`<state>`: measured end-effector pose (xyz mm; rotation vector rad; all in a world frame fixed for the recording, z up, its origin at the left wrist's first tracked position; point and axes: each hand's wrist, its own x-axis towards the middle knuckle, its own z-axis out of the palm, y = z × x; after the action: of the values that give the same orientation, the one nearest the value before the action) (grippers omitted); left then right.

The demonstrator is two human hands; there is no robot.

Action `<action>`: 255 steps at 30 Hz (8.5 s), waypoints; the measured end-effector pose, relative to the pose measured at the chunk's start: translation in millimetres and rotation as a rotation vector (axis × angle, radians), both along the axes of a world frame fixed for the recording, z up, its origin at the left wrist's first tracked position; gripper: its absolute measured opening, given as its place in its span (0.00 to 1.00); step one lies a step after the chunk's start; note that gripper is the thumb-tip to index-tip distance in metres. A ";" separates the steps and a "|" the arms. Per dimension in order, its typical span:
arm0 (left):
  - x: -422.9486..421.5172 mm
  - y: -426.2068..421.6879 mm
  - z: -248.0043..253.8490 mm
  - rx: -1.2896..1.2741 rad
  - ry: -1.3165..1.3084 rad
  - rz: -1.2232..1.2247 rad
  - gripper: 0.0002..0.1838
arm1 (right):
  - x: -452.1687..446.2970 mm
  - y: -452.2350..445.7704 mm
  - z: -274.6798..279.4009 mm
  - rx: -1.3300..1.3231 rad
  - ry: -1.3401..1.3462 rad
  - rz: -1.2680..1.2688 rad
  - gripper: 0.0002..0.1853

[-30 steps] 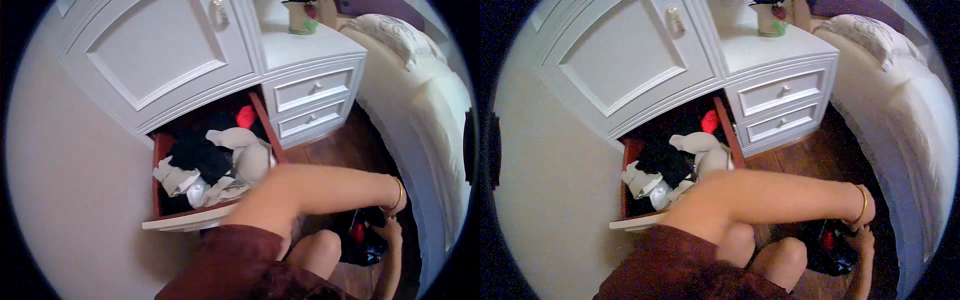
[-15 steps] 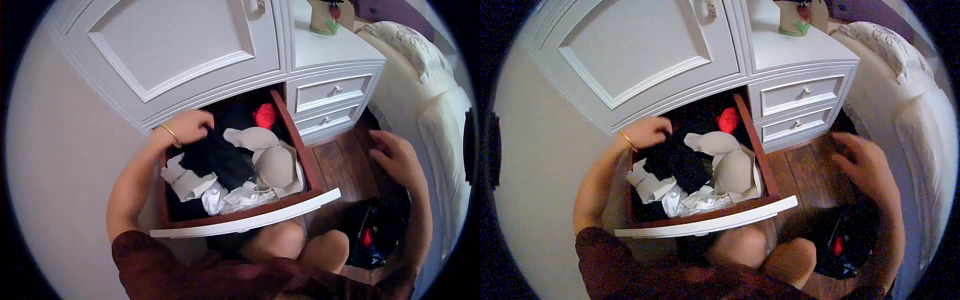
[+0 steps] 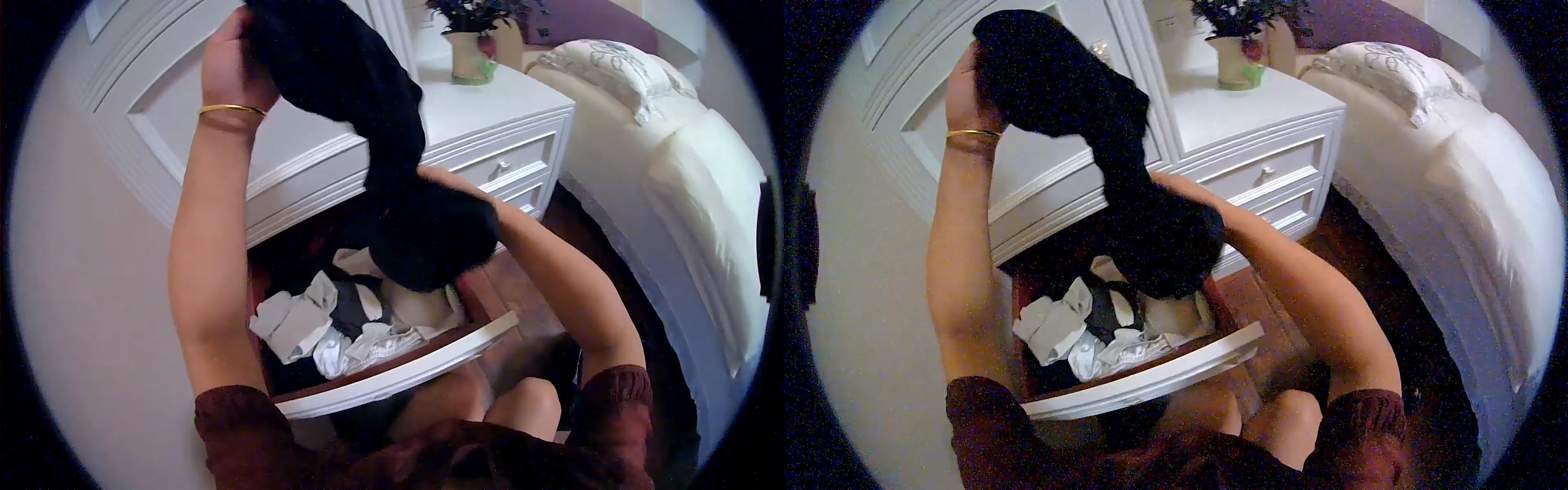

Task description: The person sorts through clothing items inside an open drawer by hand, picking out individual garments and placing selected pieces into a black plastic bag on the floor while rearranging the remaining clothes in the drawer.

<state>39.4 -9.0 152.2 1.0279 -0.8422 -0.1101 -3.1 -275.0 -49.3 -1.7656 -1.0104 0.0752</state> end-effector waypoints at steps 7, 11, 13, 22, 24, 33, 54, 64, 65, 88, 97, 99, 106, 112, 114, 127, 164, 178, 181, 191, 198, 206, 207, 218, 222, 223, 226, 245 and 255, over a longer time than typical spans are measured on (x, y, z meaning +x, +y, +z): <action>9.0 16.9 11.4 -0.254 -0.004 0.816 0.18 | 0.8 -150.7 2.9 -0.095 0.264 -0.430 0.25; 12.6 27.2 0.1 -0.073 0.083 0.515 0.19 | -10.0 -230.6 15.6 0.153 0.151 -0.790 0.23; 17.5 33.8 -12.9 0.160 0.009 0.039 0.19 | -18.3 -245.6 34.6 0.250 0.285 -0.864 0.22; -19.9 -55.0 -1.1 0.485 -0.183 -0.231 0.17 | -46.7 -164.9 70.5 0.039 0.388 -0.530 0.17; -15.8 -61.7 6.6 0.481 -0.223 -0.288 0.18 | -53.9 -130.6 50.7 -0.203 0.313 -0.274 0.21; -30.1 -98.9 32.0 0.200 -0.001 -0.214 0.19 | -66.9 -92.5 39.0 -0.074 0.233 0.238 0.49; 27.9 -237.8 -64.1 0.495 -0.409 0.677 0.13 | -119.7 -326.2 194.0 -0.129 -0.520 -1.365 0.15; 0.6 -309.1 -94.9 0.155 0.372 -0.293 0.15 | -140.3 -295.3 217.7 0.421 0.127 -1.175 0.10; -5.8 -314.0 -99.1 0.144 0.410 -0.336 0.16 | -151.2 -295.4 208.4 0.340 0.051 -1.093 0.12; -121.7 -364.3 -157.7 0.578 0.262 -0.725 0.16 | -208.7 -286.6 49.7 -0.156 0.283 -0.738 0.25; -72.5 -263.0 -175.8 1.061 -0.136 -0.209 0.23 | -304.6 -336.1 -103.7 -0.870 0.519 -0.837 0.27; -56.3 -232.3 -180.0 1.092 -0.099 -0.111 0.23 | -312.8 -342.5 -130.3 -1.304 0.530 -0.809 0.25; -37.1 -120.4 -175.1 1.350 0.049 -0.167 0.31 | -301.8 -345.5 -92.2 -1.102 0.203 -1.019 0.16; -21.9 -57.8 -225.7 1.838 -0.373 -0.230 0.30 | -227.2 -277.7 -30.7 -0.806 0.044 -0.927 0.19; -22.3 -50.4 -232.1 1.730 -0.426 -0.086 0.31 | -207.0 -247.7 -17.3 -0.735 0.008 -0.819 0.19; -52.0 -96.9 -168.8 0.779 0.079 -0.025 0.12 | -90.6 -89.5 -29.3 -0.306 -0.336 -0.349 0.43; -49.7 61.2 -154.7 2.035 -0.363 0.168 0.26 | -432.1 -220.6 -206.4 -0.156 1.141 -0.587 0.15; -98.3 -234.2 -197.1 1.536 -0.773 -0.042 0.23 | -507.7 -197.1 -464.1 -0.442 0.975 -1.571 0.17; -135.7 -291.1 -198.4 1.436 -0.928 -0.157 0.23 | -527.0 -222.3 -375.4 0.257 1.180 -1.102 0.08; -206.4 -415.4 -276.6 0.728 -0.424 -1.020 0.37 | -356.8 -276.6 -55.0 0.567 0.472 -0.856 0.08; -160.4 -406.6 -228.3 0.914 -0.148 -0.750 0.18 | -244.8 -312.0 59.5 0.739 0.294 -0.899 0.14; -44.4 -317.9 -173.7 0.949 -0.568 -0.113 0.10 | -187.3 -363.0 69.1 0.148 0.157 -1.109 0.10; -33.4 -307.5 -168.5 0.890 -0.614 -0.069 0.10 | -179.2 -364.5 68.8 0.118 0.148 -1.115 0.10; -28.0 -225.0 -104.5 0.474 0.223 0.097 0.24 | -72.8 -334.6 60.2 0.106 0.111 -0.939 0.12; -24.4 -198.4 -89.4 0.407 0.260 0.095 0.24 | -53.9 -311.6 59.2 0.127 0.070 -0.973 0.09; -24.6 -193.5 -86.5 0.412 0.248 0.091 0.24 | -47.7 -307.8 57.2 0.159 0.078 -0.960 0.09; -27.9 -180.6 -80.5 0.433 0.229 0.094 0.25 | -35.9 -293.2 54.4 0.355 0.188 -0.884 0.07; -19.2 -170.9 -117.7 0.745 -0.258 0.542 0.21 | -36.3 -194.9 86.7 1.099 0.687 -0.330 0.08; -84.3 -270.0 -157.7 0.390 -0.015 0.144 0.20 | -47.7 -145.6 101.7 1.183 0.586 -0.552 0.11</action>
<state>-44.9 -279.0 -5.4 1.4539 -0.7730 -0.1480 -50.8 -420.6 52.4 -0.7622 -0.0168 -0.2877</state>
